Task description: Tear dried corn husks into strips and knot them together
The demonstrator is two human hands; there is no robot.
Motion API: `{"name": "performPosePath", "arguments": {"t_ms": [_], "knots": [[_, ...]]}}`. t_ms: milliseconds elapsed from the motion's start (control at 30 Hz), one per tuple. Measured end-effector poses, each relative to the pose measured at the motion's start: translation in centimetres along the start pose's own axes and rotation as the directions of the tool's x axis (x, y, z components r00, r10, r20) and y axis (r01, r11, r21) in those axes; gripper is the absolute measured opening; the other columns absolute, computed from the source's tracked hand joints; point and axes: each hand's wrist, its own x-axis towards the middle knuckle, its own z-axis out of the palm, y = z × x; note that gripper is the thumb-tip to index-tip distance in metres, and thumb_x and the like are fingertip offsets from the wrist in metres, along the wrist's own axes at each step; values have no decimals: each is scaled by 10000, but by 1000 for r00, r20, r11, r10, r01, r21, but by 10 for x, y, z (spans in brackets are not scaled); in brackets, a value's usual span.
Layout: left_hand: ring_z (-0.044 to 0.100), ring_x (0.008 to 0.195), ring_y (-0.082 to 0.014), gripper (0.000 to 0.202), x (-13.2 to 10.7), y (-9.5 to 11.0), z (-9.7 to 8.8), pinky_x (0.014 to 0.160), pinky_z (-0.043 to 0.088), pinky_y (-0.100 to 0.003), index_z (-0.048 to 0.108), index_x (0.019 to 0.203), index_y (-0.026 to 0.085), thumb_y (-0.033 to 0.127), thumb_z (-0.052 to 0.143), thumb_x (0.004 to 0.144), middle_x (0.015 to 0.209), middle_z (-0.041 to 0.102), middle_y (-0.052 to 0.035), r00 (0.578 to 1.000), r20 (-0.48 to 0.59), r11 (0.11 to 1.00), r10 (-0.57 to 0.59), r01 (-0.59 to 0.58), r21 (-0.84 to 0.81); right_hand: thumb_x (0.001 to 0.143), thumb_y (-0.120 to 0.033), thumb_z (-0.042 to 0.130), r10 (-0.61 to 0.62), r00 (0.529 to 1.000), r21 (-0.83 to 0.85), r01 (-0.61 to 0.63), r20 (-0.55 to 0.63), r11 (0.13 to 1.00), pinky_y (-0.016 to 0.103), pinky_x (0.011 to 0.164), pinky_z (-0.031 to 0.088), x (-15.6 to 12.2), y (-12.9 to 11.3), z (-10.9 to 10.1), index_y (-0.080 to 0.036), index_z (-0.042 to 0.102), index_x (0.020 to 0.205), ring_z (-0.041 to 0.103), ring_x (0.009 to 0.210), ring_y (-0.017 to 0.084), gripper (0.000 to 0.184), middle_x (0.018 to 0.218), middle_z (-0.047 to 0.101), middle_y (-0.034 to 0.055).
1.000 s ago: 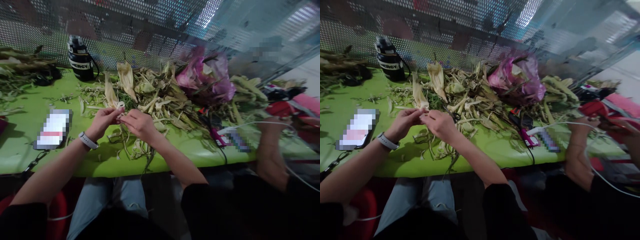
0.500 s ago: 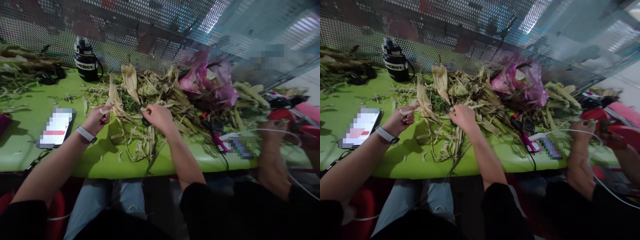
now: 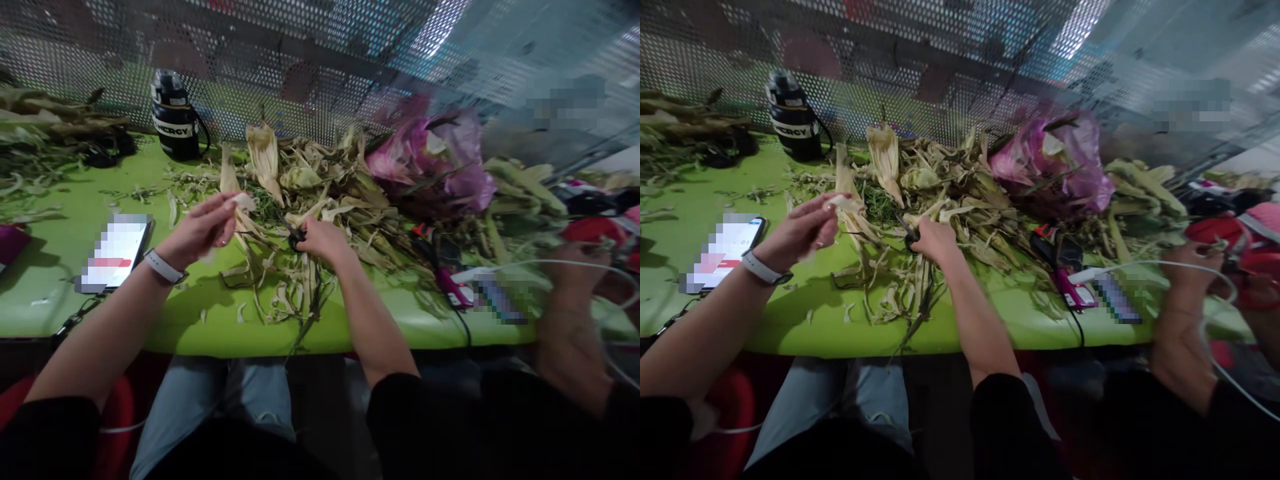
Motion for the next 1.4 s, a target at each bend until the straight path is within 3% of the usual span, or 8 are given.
{"name": "performPosePath", "arguments": {"t_ms": [100, 367, 500, 633, 800, 967, 1167, 1400], "knots": [[268, 308, -5, 126, 5, -2, -7, 323, 173, -124, 622, 905, 149, 233, 674, 827, 474, 437, 85, 977, -165, 990, -136, 130, -51, 734, -440, 631, 4, 999, -44, -2, 34, 999, 306, 633, 427, -1, 0, -1, -186, 649, 973, 667, 876, 285, 349, 973, 719, 131], [316, 307, -50, 324, 5, -11, -1, 321, 206, -159, 693, 875, 134, 411, 532, 923, 396, 438, 43, 963, -243, 880, -113, 211, 426, 685, -363, 657, 0, 1000, 245, 5, -23, 969, 264, 655, 420, -3, 22, -8, -197, 660, 846, 639, 794, 203, 232, 871, 708, 53], [325, 304, -50, 322, 4, -10, 0, 327, 218, -170, 705, 784, 139, 401, 556, 896, 402, 458, 29, 961, -258, 850, -99, 216, 480, 668, -327, 682, -123, 992, 679, 100, -14, 727, 247, 646, 426, -7, 35, -13, -158, 611, 882, 576, 681, 132, 282, 757, 649, 10], [306, 287, -53, 294, 5, -7, 2, 333, 200, -183, 694, 735, 139, 353, 562, 888, 371, 442, 29, 950, -293, 876, -106, 228, 424, 632, -448, 742, -246, 968, 810, 190, -59, 554, 259, 652, 424, -14, 28, -16, -158, 581, 907, 535, 688, 119, 431, 778, 607, -1], [303, 295, -56, 302, 2, -6, 7, 341, 213, -189, 697, 732, 141, 362, 562, 887, 373, 448, 28, 951, -299, 863, -73, 210, 459, 649, -490, 728, -140, 978, 608, 204, -152, 767, 254, 613, 370, -23, 19, -23, -175, 599, 928, 505, 678, 123, 440, 834, 616, 12], [306, 303, -61, 307, 1, -4, 9, 343, 211, -197, 697, 732, 140, 370, 559, 881, 370, 425, 36, 946, -321, 867, -42, 194, 459, 640, -490, 735, -129, 992, 302, 122, 2, 945, 255, 599, 352, -38, 38, -33, -201, 642, 838, 539, 679, 150, 362, 789, 647, 7], [321, 310, -62, 317, 1, -7, 7, 342, 230, -194, 711, 761, 145, 400, 561, 873, 385, 443, 34, 950, -309, 857, -41, 192, 478, 663, -434, 708, -153, 980, 495, 195, -123, 847, 259, 612, 386, -49, 55, -41, -168, 684, 951, 526, 664, 142, 392, 823, 651, 30], [335, 305, -61, 333, -2, -8, 12, 325, 244, -180, 720, 757, 145, 416, 567, 875, 392, 453, 28, 954, -298, 842, -36, 189, 505, 666, -418, 704, -203, 955, 498, 287, -216, 818, 257, 606, 358, -47, 13, -36, -177, 691, 988, 499, 626, 126, 402, 818, 665, 20]]}}
